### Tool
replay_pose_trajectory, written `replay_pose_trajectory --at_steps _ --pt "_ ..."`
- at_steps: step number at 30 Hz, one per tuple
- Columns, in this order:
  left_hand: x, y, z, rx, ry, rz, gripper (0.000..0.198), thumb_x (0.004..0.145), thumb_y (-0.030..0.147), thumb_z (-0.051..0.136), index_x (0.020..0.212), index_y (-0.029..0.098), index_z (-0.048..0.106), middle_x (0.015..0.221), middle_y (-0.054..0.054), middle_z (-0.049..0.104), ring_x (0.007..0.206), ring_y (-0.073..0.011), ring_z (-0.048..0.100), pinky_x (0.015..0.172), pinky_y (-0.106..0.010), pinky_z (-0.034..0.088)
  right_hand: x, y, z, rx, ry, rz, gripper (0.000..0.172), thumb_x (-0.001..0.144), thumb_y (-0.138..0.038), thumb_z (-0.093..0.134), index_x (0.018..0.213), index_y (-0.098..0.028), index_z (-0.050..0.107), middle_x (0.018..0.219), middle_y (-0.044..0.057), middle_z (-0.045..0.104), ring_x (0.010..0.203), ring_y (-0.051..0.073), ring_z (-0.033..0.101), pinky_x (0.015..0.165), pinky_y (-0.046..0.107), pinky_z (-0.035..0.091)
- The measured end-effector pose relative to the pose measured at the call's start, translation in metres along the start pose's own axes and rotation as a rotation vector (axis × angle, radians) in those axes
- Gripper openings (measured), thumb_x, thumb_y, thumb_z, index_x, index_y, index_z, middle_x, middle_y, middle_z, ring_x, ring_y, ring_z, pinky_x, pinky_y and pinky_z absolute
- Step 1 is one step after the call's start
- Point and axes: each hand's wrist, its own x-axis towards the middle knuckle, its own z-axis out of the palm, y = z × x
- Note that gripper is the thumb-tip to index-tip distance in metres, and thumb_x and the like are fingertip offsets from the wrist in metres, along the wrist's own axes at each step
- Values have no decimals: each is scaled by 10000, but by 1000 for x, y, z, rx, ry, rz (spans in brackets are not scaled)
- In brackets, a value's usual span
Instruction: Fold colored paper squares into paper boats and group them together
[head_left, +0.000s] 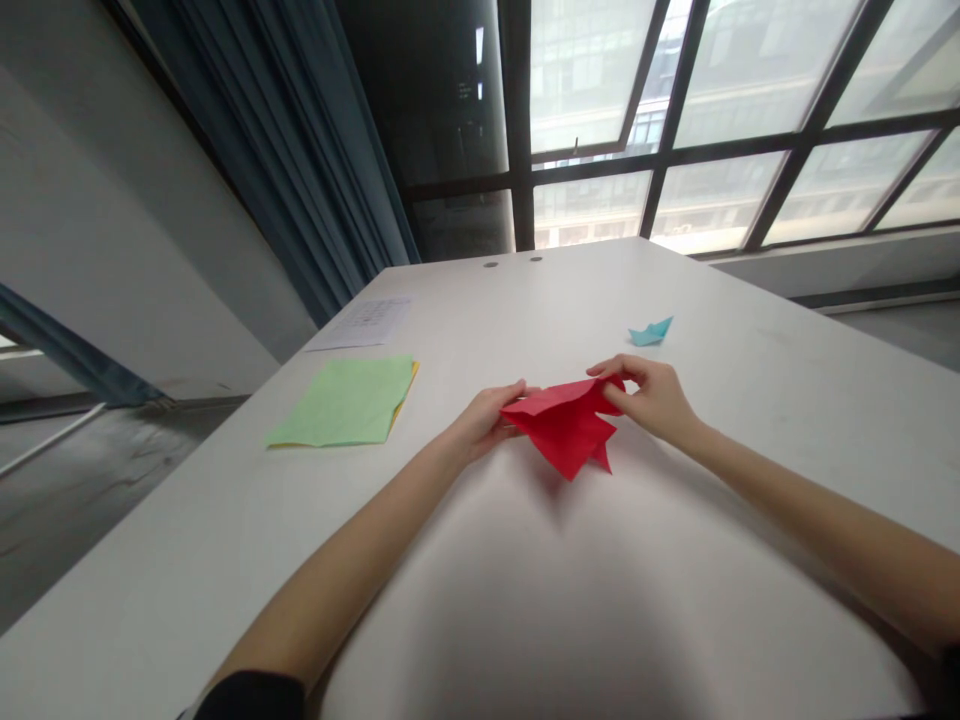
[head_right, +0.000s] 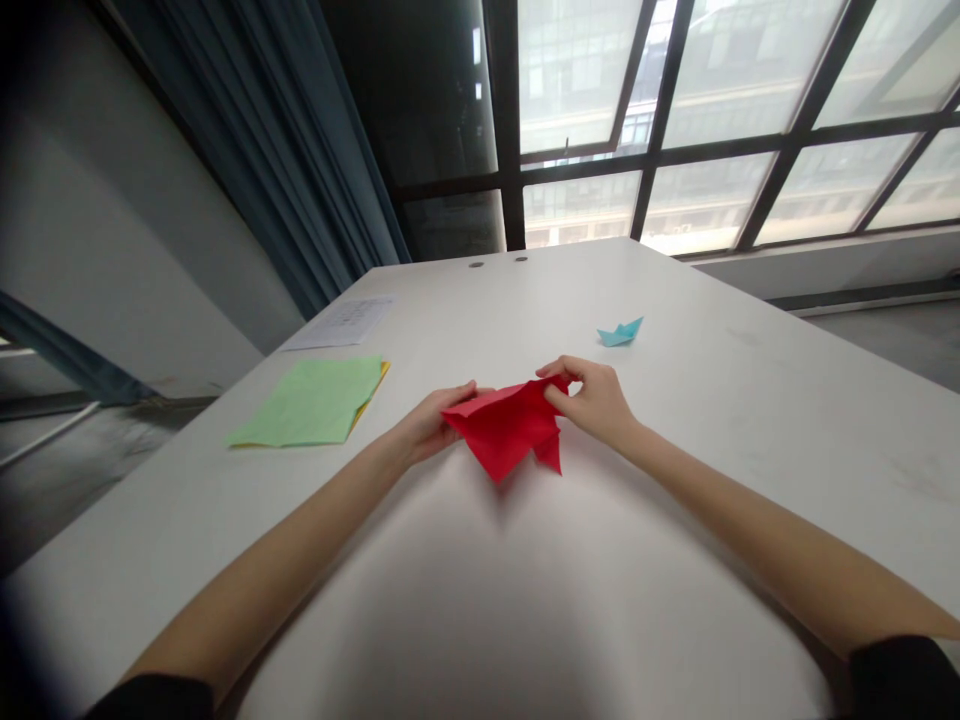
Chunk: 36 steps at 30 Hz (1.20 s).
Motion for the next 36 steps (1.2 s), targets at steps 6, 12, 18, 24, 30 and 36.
replay_pose_trajectory --at_steps 6,12,18,24,30,36 --pt "-3 -2 -1 281 -135 -61 285 643 156 647 924 148 598 893 -85 649 671 -129 614 533 -201 432 21 7 -20 220 -118 472 56 635 -207 579 594 -189 547 539 -9 605 528 151 569 457 238 417" --pt "-16 2 3 498 -410 75 585 587 268 758 1118 169 534 1131 -126 580 903 -197 587 705 -282 463 24 14 -21 593 -192 815 74 651 -199 626 713 -159 622 658 51 669 550 160 604 475 250 480" --pt "-16 3 8 379 -355 175 651 566 291 789 1154 181 534 1214 -128 555 1073 -270 542 885 -382 443 22 21 -12 687 -143 935 85 679 -162 599 751 -133 633 691 80 686 562 170 623 506 271 515" --pt "1 -5 0 40 182 159 258 664 242 713 869 102 644 883 -122 696 796 -216 657 780 -347 514 18 33 -8 744 -125 929 61 697 -156 582 738 -135 622 659 61 680 567 158 620 517 248 509" --pt "8 -3 -10 -52 194 222 201 637 211 716 784 94 645 718 -89 699 686 -189 663 725 -309 532 13 47 -4 793 -157 838 66 686 -186 620 739 -157 594 692 41 678 592 146 616 554 244 504" --pt "14 -4 -16 -20 314 389 356 683 190 662 1014 135 542 707 -46 681 627 -177 652 682 -341 534 9 50 -1 803 -103 595 441 597 -243 744 952 -264 484 640 -52 652 576 130 611 545 237 482"
